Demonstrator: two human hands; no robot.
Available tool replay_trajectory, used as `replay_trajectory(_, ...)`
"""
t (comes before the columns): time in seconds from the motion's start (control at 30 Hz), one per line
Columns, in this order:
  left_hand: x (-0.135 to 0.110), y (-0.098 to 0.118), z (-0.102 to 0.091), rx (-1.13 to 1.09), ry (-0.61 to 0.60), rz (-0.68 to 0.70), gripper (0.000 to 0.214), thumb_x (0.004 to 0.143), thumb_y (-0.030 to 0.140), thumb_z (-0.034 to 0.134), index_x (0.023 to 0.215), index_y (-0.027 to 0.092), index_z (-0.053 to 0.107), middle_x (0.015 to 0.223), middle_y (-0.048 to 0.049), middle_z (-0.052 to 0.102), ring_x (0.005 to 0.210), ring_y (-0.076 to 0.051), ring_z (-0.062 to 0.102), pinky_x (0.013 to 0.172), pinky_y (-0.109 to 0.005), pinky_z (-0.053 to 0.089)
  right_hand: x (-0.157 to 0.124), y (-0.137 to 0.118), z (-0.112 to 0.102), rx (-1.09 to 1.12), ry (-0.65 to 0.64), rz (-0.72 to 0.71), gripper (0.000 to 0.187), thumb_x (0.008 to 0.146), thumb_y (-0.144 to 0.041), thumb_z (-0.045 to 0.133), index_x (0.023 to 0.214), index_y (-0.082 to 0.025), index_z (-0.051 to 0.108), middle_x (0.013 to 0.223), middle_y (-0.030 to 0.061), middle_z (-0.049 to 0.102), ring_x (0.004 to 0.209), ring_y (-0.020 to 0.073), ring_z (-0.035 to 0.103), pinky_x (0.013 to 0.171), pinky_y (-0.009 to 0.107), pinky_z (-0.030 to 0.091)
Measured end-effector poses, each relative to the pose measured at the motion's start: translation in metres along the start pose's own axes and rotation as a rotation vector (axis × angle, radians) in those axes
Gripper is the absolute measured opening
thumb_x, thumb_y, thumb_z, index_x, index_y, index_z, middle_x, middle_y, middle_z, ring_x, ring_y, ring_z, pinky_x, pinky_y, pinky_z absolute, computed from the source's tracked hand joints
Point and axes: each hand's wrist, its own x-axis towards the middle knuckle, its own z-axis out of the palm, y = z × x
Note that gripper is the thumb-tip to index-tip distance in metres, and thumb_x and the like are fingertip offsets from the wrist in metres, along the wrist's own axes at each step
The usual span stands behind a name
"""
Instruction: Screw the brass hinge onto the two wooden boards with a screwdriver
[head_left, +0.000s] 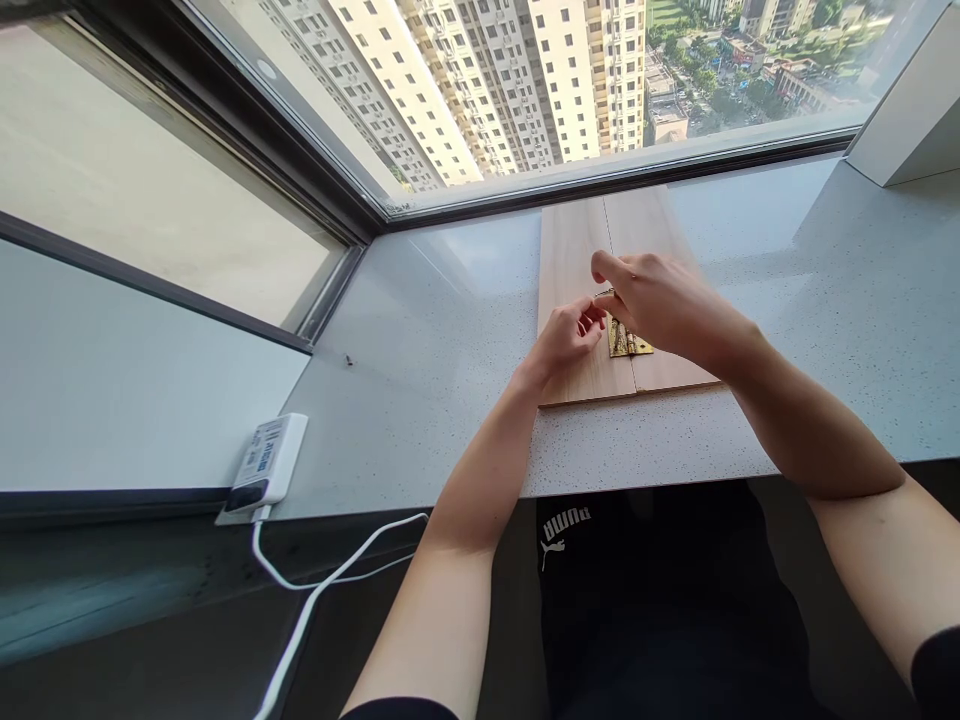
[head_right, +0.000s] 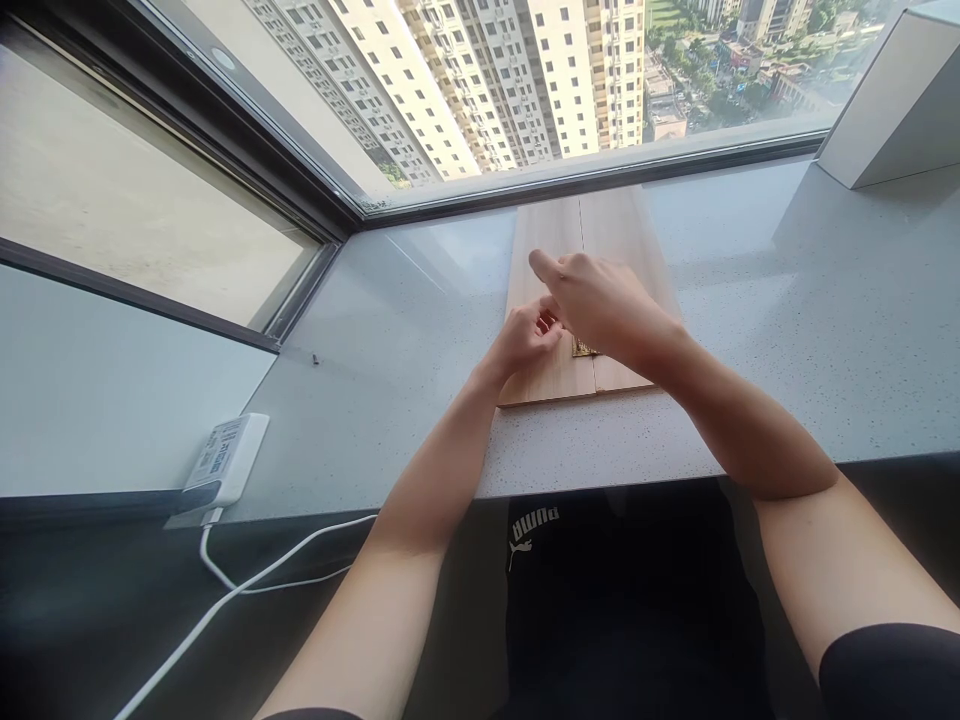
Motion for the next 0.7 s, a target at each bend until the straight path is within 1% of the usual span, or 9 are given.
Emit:
replay_trajectory(0.07,-0.0002,-0.0009,0.0001,-0.003,0.004,0.003,0.016,0.094,0.006,0.065,0.1,0.02,0.068,0.09,-0.0037,0.076,0.078,-0.016,0.068,0.073,-0.03,0.057,0.0011,0.0026,-0.0006,-0.02,0.017,0.034,0.021,0.115,-0.029,0.059,0.135,-0.022,0.063,0.106,0.0109,0.072,0.081,0.0236,0.055,0.076,0.038,0.04)
replay_trajectory(0.17,-0.0002,-0.0018,0.0004,-0.005,0.001,0.02,0.018,0.095,0.004,0.064,0.101,0.02,0.069,0.091,-0.0034,0.076,0.078,-0.015,0.068,0.073,-0.029,0.056,0.0021,0.0062,-0.0025,0.004,-0.012,-0.015,0.025,0.113,-0.026,0.061,0.137,-0.021,0.062,0.117,0.0134,0.074,0.083,0.0235,0.057,0.076,0.037,0.041)
replay_trajectory(0.23,-0.0001,-0.002,0.0007,-0.004,0.0,0.023,0.019,0.095,0.004,0.064,0.102,0.02,0.069,0.092,-0.0033,0.077,0.079,-0.015,0.069,0.074,-0.029,0.057,0.0024,0.0068,-0.0035,0.006,-0.02,-0.045,0.024,0.113,-0.026,0.061,0.137,-0.022,0.062,0.109,0.0115,0.074,0.082,0.0236,0.056,0.075,0.037,0.04)
replay_trajectory(0.3,0.0001,-0.0017,0.001,-0.008,0.006,0.013,0.019,0.095,0.004,0.064,0.102,0.02,0.07,0.092,-0.0033,0.076,0.08,-0.016,0.069,0.074,-0.03,0.057,0.0026,0.0058,-0.0039,-0.034,-0.003,-0.019,0.021,0.114,-0.029,0.061,0.133,-0.022,0.064,0.095,0.0093,0.072,0.078,0.0238,0.054,0.074,0.037,0.039)
replay_trajectory(0.33,0.0001,-0.0014,0.0012,-0.01,0.009,0.006,0.018,0.095,0.004,0.065,0.101,0.02,0.069,0.091,-0.0033,0.076,0.08,-0.016,0.069,0.074,-0.03,0.057,0.0026,0.0049,-0.004,-0.057,0.01,0.009,0.02,0.115,-0.031,0.06,0.131,-0.022,0.065,0.094,0.0094,0.071,0.077,0.0238,0.053,0.074,0.037,0.039)
replay_trajectory(0.4,-0.0001,-0.0006,0.0012,-0.013,0.013,-0.002,0.018,0.094,0.003,0.065,0.1,0.02,0.069,0.09,-0.0031,0.075,0.079,-0.016,0.069,0.074,-0.029,0.057,0.0024,0.0032,-0.0043,-0.072,0.023,0.051,0.019,0.114,-0.031,0.06,0.129,-0.021,0.066,0.103,0.0122,0.073,0.078,0.0239,0.053,0.074,0.038,0.039)
replay_trajectory(0.5,-0.0004,0.0001,0.0008,-0.012,0.007,-0.001,0.018,0.093,0.004,0.067,0.099,0.021,0.068,0.089,-0.003,0.075,0.078,-0.015,0.068,0.073,-0.029,0.057,0.0017,0.0016,-0.0057,-0.011,-0.016,0.019,0.023,0.111,-0.025,0.061,0.134,-0.022,0.065,0.118,0.014,0.074,0.082,0.0239,0.056,0.075,0.038,0.04)
replay_trajectory(0.6,0.0,-0.0007,0.001,-0.013,-0.001,0.004,0.016,0.093,0.006,0.067,0.1,0.021,0.069,0.09,-0.0031,0.076,0.078,-0.016,0.068,0.073,-0.029,0.057,0.0022,0.001,-0.006,0.005,-0.049,-0.01,0.022,0.113,-0.022,0.06,0.134,-0.022,0.065,0.105,0.0102,0.073,0.08,0.0235,0.056,0.076,0.038,0.039)
replay_trajectory(0.7,0.0006,-0.0026,0.0017,-0.004,0.01,0.004,0.016,0.093,0.007,0.066,0.101,0.021,0.07,0.089,-0.0029,0.076,0.078,-0.016,0.068,0.072,-0.029,0.056,0.003,0.0013,-0.0055,-0.045,-0.016,0.067,0.016,0.115,-0.028,0.06,0.128,-0.021,0.068,0.095,0.0083,0.069,0.078,0.0234,0.055,0.076,0.038,0.038)
